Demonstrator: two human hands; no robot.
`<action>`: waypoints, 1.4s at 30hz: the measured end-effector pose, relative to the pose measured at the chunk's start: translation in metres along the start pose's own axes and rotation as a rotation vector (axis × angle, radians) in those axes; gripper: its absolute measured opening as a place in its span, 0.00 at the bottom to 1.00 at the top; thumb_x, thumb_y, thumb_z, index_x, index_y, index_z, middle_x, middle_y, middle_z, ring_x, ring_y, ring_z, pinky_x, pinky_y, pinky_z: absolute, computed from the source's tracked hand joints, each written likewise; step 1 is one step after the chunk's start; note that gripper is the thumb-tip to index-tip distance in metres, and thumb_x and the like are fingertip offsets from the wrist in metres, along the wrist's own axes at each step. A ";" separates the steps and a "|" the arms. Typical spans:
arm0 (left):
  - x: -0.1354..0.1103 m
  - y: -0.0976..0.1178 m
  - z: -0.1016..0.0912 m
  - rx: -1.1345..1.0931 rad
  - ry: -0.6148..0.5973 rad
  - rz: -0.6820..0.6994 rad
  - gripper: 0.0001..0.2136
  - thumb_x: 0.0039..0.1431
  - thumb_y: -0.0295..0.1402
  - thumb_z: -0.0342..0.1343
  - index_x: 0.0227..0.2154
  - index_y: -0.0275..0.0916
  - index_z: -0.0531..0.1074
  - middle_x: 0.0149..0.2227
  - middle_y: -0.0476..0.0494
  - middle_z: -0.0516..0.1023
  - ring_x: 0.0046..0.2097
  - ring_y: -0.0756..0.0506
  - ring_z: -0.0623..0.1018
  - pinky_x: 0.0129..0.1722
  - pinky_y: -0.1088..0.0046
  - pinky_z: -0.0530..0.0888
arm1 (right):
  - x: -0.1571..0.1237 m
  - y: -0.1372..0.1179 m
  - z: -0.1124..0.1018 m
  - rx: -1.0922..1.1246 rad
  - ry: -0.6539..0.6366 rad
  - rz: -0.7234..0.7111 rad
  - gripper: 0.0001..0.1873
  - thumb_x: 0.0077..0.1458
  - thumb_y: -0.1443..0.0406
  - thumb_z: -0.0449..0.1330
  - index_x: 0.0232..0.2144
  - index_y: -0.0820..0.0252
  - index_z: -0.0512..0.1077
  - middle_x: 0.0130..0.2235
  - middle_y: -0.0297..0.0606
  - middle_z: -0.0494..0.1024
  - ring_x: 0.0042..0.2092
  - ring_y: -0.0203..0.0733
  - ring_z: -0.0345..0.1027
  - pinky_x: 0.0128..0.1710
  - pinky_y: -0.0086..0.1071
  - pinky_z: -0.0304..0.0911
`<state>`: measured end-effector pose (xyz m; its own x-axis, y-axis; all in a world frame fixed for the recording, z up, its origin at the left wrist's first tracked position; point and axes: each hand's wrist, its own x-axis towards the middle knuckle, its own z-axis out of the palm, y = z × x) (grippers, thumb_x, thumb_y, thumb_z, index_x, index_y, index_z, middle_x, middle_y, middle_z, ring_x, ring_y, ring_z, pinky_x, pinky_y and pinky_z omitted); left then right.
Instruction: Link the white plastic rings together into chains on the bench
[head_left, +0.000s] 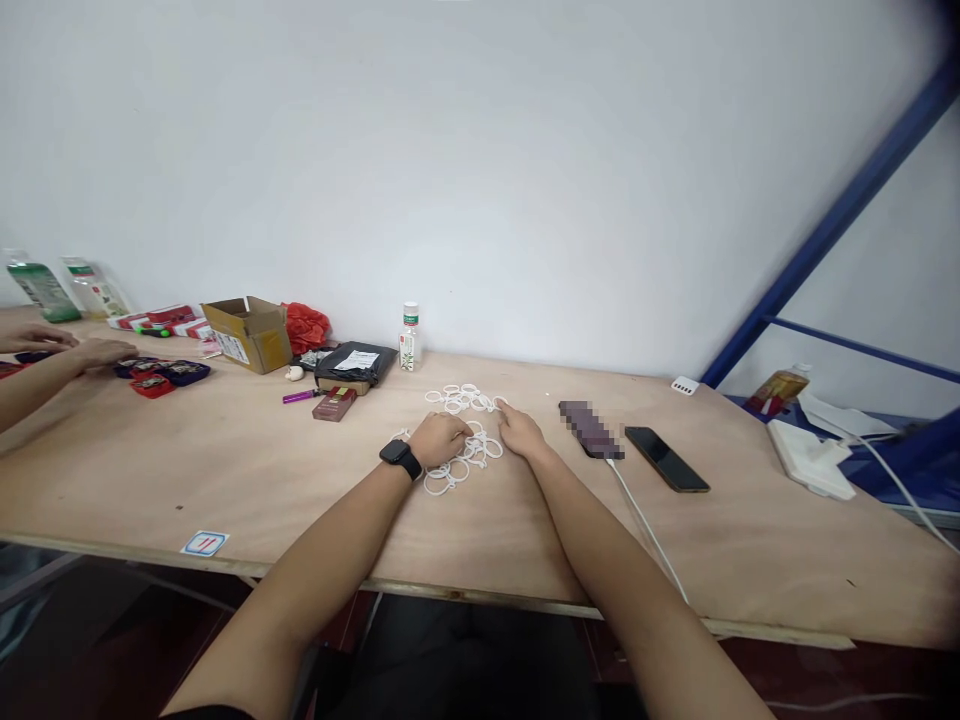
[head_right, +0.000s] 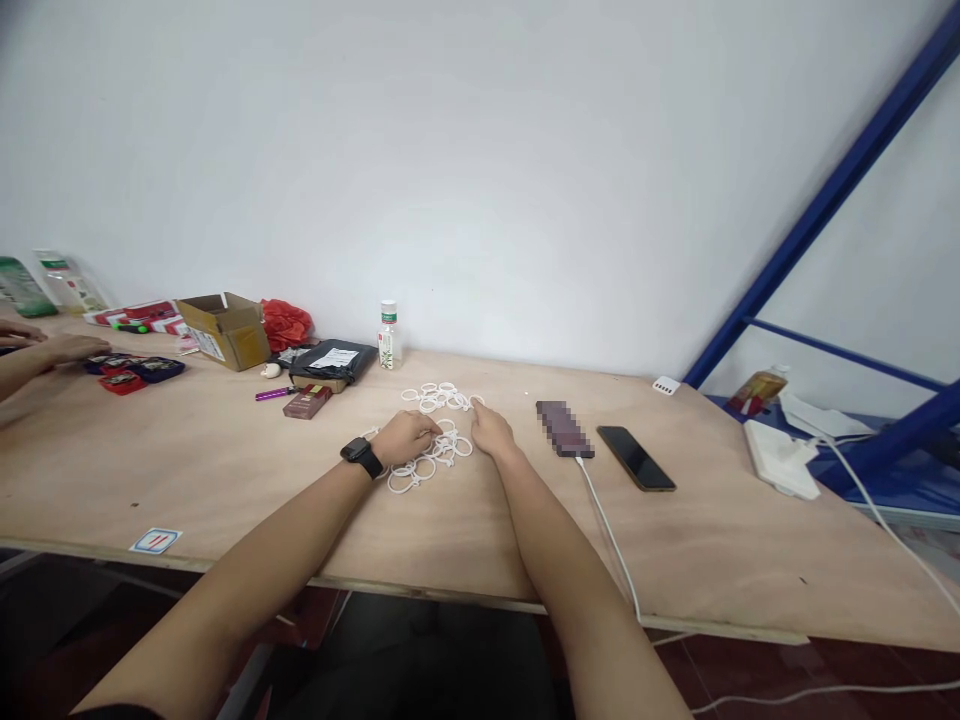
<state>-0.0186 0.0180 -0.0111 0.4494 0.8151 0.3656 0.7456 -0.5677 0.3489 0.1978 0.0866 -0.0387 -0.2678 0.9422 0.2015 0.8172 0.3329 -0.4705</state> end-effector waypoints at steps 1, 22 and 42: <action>0.000 0.001 0.000 0.001 0.001 0.001 0.14 0.55 0.25 0.50 0.36 0.40 0.80 0.39 0.43 0.82 0.43 0.42 0.78 0.48 0.66 0.69 | -0.001 0.000 0.000 -0.021 0.009 0.001 0.29 0.55 0.70 0.53 0.60 0.56 0.63 0.58 0.45 0.70 0.57 0.52 0.65 0.54 0.40 0.60; 0.001 0.011 -0.005 -0.117 0.231 0.087 0.17 0.63 0.39 0.53 0.52 0.41 0.72 0.46 0.41 0.80 0.45 0.44 0.78 0.48 0.67 0.72 | -0.030 -0.041 -0.007 0.978 -0.173 -0.131 0.21 0.48 0.52 0.64 0.39 0.62 0.75 0.28 0.34 0.75 0.22 0.31 0.59 0.23 0.27 0.55; 0.000 0.019 -0.011 -0.009 0.131 0.083 0.13 0.64 0.38 0.52 0.46 0.43 0.76 0.35 0.46 0.82 0.36 0.47 0.77 0.39 0.72 0.68 | -0.039 -0.057 -0.013 0.769 -0.066 -0.073 0.13 0.45 0.61 0.57 0.29 0.64 0.75 0.18 0.28 0.66 0.20 0.31 0.56 0.20 0.25 0.49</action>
<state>-0.0102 0.0059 0.0046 0.4406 0.7437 0.5028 0.7039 -0.6338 0.3207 0.1683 0.0303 -0.0086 -0.3567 0.9092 0.2146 0.2185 0.3046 -0.9271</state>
